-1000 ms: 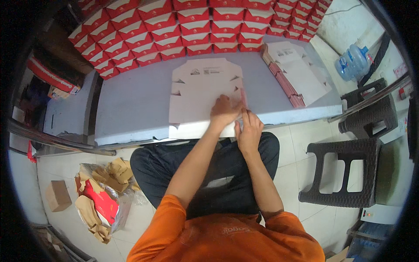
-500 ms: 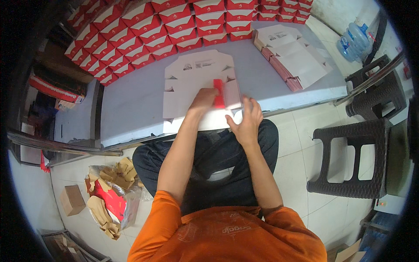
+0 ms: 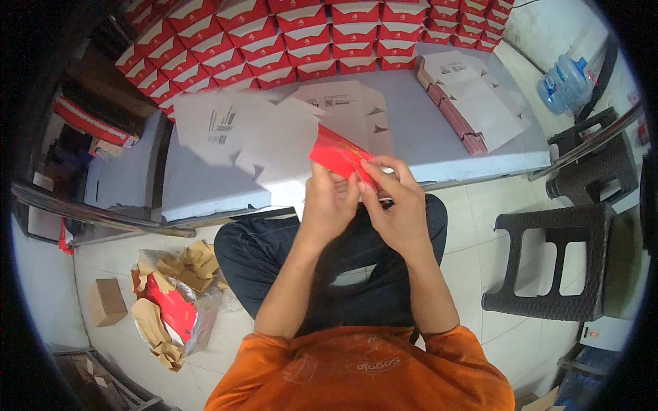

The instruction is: The person assembles small red and white cardboard boxes by folding flat sheets and inserting red inserts. They repeatedly pick up a flat sheet, fold it into a box shape, insert a red piece, and place the finished box on a nearby shelf.

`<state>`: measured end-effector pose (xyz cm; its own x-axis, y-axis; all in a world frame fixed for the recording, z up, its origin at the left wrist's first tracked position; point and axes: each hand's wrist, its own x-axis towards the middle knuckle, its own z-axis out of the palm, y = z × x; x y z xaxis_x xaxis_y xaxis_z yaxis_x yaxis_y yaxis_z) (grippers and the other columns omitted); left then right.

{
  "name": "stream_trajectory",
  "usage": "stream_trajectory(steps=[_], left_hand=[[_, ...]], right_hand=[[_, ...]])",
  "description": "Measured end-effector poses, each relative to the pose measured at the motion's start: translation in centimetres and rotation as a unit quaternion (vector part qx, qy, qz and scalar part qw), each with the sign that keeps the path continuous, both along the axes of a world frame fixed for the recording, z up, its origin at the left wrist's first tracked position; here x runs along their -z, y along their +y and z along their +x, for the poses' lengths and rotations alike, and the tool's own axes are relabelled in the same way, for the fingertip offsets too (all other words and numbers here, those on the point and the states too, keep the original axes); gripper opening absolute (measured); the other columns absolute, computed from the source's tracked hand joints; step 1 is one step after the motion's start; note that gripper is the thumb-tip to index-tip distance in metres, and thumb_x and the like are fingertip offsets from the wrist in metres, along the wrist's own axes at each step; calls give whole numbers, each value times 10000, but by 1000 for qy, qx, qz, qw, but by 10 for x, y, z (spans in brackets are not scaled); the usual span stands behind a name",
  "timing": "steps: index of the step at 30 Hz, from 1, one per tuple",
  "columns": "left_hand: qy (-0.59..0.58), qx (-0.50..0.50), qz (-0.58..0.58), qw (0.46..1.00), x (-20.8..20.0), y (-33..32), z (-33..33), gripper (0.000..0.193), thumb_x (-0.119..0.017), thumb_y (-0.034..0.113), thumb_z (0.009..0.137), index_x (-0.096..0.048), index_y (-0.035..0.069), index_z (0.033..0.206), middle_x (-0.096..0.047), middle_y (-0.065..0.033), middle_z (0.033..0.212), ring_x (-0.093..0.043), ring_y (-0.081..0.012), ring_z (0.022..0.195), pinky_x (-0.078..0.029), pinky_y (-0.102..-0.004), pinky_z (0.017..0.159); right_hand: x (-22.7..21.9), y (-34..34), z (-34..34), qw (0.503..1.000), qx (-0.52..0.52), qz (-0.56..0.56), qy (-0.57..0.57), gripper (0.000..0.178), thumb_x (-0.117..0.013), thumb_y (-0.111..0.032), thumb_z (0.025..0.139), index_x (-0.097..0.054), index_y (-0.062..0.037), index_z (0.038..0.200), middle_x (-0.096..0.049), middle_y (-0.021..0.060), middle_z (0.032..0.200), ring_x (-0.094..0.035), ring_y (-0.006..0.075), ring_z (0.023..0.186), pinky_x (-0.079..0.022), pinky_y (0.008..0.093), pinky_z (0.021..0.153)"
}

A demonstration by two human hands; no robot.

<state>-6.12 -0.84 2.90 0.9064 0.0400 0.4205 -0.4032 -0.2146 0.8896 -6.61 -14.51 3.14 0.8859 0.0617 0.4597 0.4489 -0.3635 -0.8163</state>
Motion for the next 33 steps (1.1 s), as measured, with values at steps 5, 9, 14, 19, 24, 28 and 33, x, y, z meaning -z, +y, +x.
stream_trajectory(steps=[5,9,14,19,24,28,33], left_hand=[[-99,98,197,970,-29,21,-26,512,-649,85,848,-401,-31,1280,-682,-162,888,-686,-340,782,-531,-366,768],[-20,77,112,991,-42,29,-46,365,-632,126,879,-539,-25,1199,-645,-123,720,-630,-202,675,-499,-306,687],[160,-7,66,985,-44,80,-62,201,-610,162,906,-661,-20,837,-543,-85,561,-471,-70,581,-425,-286,553],[209,65,118,969,-33,104,-63,219,-630,130,859,-599,-33,716,-483,-95,540,-414,-107,534,-388,-301,525],[175,114,103,973,-19,130,-58,214,-641,116,815,-584,-15,656,-435,-59,530,-378,-89,541,-368,-295,516],[154,171,77,970,-18,133,-56,154,-686,114,779,-631,5,686,-534,-60,571,-464,-87,562,-400,-277,545],[174,194,182,948,-43,176,-78,191,-776,73,733,-701,22,901,-714,-87,834,-669,-124,776,-504,-282,710]], right_hand=[[-5,-3,-8,942,-118,250,192,286,-736,-85,832,-460,-40,890,-591,50,874,-597,112,762,-515,244,644],[29,17,-19,977,-89,178,76,311,-688,-111,883,-391,-62,961,-499,4,775,-488,83,667,-449,242,595],[-12,18,12,951,-120,200,204,290,-651,-209,908,-550,-57,1133,-441,-25,624,-414,79,563,-374,259,516],[-15,28,0,953,-241,-109,148,185,-727,-96,816,-669,-34,981,-455,-49,571,-371,31,536,-322,204,512],[-19,43,-7,957,-243,-98,129,376,-807,-168,715,-669,-64,1049,-522,-1,706,-446,65,644,-373,243,564],[-36,37,-12,908,-293,-299,21,759,-892,-271,543,-574,-75,1203,-578,76,1087,-554,239,974,-449,366,807],[-28,-47,33,933,-84,-344,-60,924,-907,-356,504,-544,-103,1314,-476,153,1342,-426,353,1240,-352,414,1029]])
